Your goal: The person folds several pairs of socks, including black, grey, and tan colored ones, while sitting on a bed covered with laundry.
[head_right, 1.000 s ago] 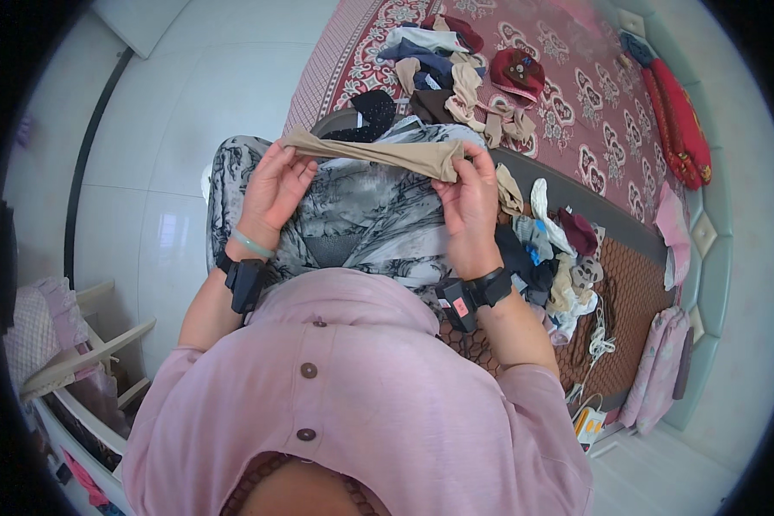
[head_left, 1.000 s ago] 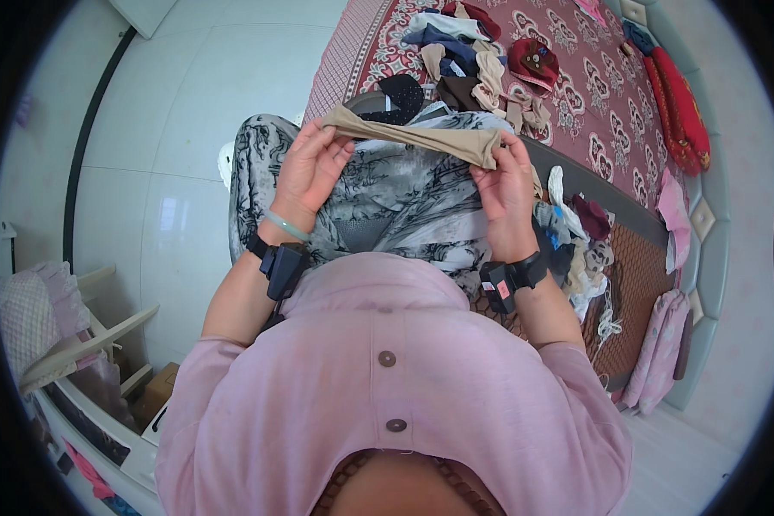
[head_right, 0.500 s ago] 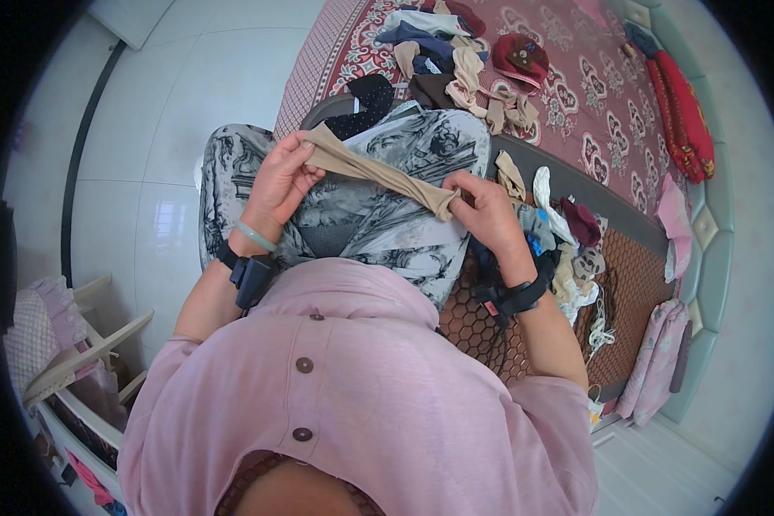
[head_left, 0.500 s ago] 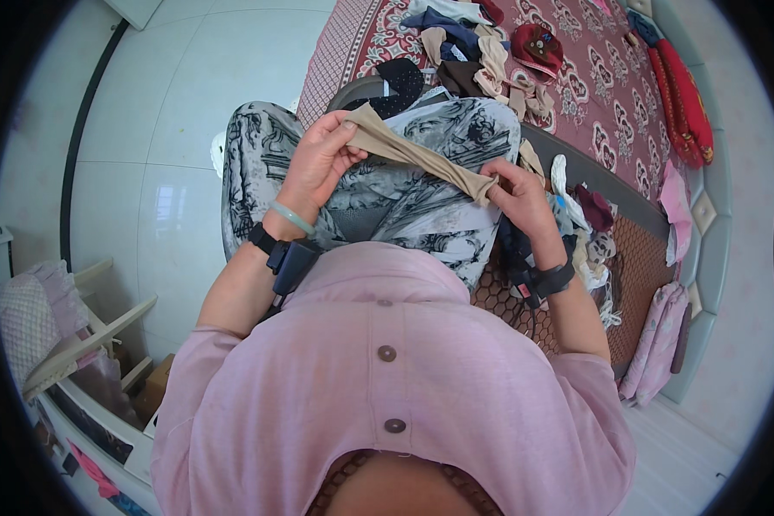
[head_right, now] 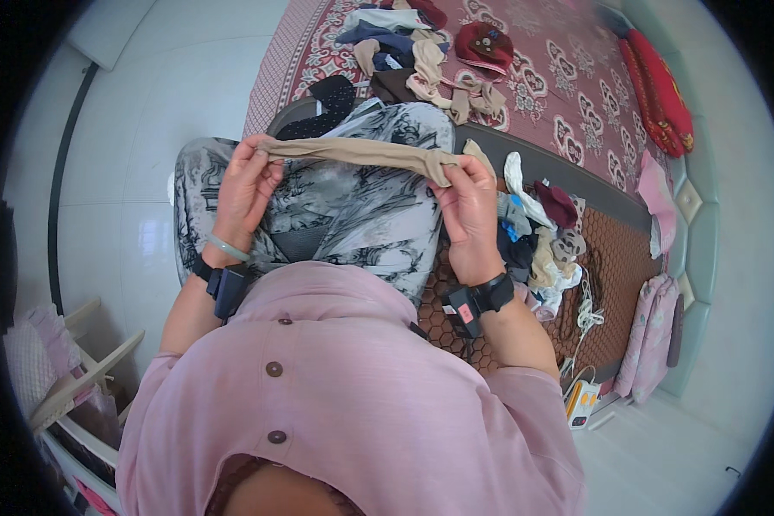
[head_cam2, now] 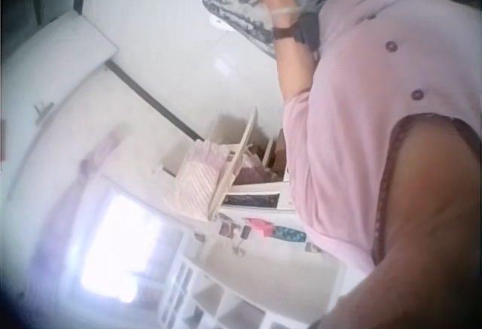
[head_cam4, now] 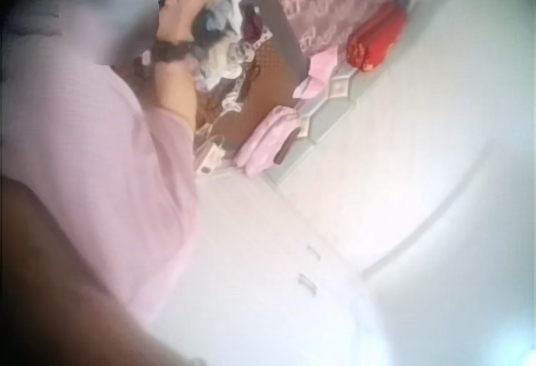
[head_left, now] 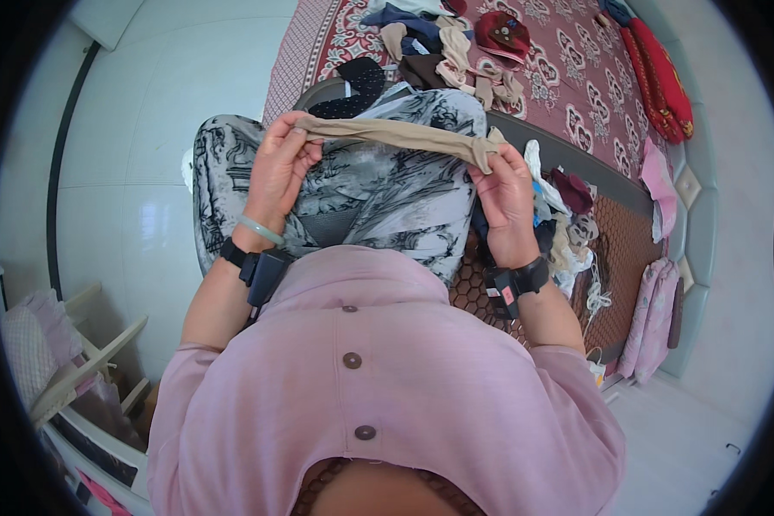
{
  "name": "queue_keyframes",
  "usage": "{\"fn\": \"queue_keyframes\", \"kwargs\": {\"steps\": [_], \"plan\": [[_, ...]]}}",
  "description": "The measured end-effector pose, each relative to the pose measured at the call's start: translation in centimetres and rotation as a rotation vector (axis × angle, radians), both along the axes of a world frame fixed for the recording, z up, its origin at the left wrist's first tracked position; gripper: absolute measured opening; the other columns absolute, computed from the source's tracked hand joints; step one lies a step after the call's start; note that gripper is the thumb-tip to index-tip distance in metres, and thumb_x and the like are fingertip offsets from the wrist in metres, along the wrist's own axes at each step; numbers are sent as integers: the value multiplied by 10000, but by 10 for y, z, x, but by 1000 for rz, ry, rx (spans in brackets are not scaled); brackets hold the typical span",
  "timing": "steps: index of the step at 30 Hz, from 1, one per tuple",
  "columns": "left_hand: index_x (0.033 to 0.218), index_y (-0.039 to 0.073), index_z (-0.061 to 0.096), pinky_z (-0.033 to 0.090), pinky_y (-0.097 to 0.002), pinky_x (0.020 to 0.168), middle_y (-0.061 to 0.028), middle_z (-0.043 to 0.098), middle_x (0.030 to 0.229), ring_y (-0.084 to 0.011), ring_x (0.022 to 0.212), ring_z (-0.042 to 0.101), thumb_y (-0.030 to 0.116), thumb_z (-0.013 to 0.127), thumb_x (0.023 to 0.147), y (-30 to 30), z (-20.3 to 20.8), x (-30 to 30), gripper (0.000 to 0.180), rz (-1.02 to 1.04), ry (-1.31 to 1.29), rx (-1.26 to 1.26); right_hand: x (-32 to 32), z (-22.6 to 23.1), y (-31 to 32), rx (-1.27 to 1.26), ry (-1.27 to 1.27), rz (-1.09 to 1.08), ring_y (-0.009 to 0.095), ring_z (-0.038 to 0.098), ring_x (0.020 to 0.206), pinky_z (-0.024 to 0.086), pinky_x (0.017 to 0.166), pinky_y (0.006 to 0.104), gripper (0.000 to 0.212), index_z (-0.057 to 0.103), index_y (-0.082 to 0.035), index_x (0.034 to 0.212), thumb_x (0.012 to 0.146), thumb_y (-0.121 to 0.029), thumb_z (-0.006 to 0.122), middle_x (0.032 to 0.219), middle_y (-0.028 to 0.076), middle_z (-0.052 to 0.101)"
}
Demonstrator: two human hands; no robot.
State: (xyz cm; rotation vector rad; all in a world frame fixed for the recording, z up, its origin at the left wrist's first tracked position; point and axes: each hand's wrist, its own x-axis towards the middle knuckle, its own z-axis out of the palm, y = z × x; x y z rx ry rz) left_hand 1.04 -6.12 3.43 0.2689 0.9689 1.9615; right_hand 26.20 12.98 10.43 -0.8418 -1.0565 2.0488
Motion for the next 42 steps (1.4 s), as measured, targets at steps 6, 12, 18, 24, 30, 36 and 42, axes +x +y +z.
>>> {"fn": "queue_keyframes", "kwargs": {"steps": [6,12,18,24,30,36,42], "plan": [[1179,34,543,513,-221,732,-56,635,1011,-113,829,626,53,523,986,9,23,9,195,21,61,-85,-6,6,-24,269,-281,178,50,570,805,455,724,178,274,628,-48,1046,810,78,565,874,-30,585],[1069,52,551,425,-172,623,7,549,810,-53,687,512,97,583,958,2,23,3,124,27,358,-152,-48,-8,-45,604,-454,319,75,559,728,464,666,252,83,617,-12,895,813,-24,606,780,22,615],[1001,53,531,437,-172,626,44,489,806,-23,703,510,54,622,916,10,48,41,125,-239,467,-197,-109,-23,-64,623,-315,196,88,506,627,435,578,284,123,594,-9,851,792,-91,665,669,27,556],[1102,25,570,445,-190,765,30,577,985,-32,882,539,59,598,935,-5,32,34,172,-131,442,-90,-117,-12,-84,583,-257,255,39,453,614,393,537,232,104,592,-28,907,815,-3,634,667,-33,520],[1061,39,561,466,-245,868,-22,619,1023,-96,947,595,54,608,923,-3,28,26,147,22,215,-3,-120,-35,-79,742,-477,170,74,464,566,409,535,267,116,585,-31,852,772,10,657,605,3,511],[1080,29,542,443,-377,1010,-104,610,1115,-216,1080,592,51,585,919,-5,11,18,168,-235,-318,252,-124,-62,-69,589,-347,68,85,510,622,444,595,242,86,586,-9,859,793,34,622,711,11,576],[1096,35,522,442,-373,1020,-129,598,1128,-241,1100,593,10,601,883,-7,19,17,229,-285,-270,215,-119,-40,-66,-200,-66,208,231,654,846,570,719,332,281,546,11,1074,830,108,445,966,129,628]]}}
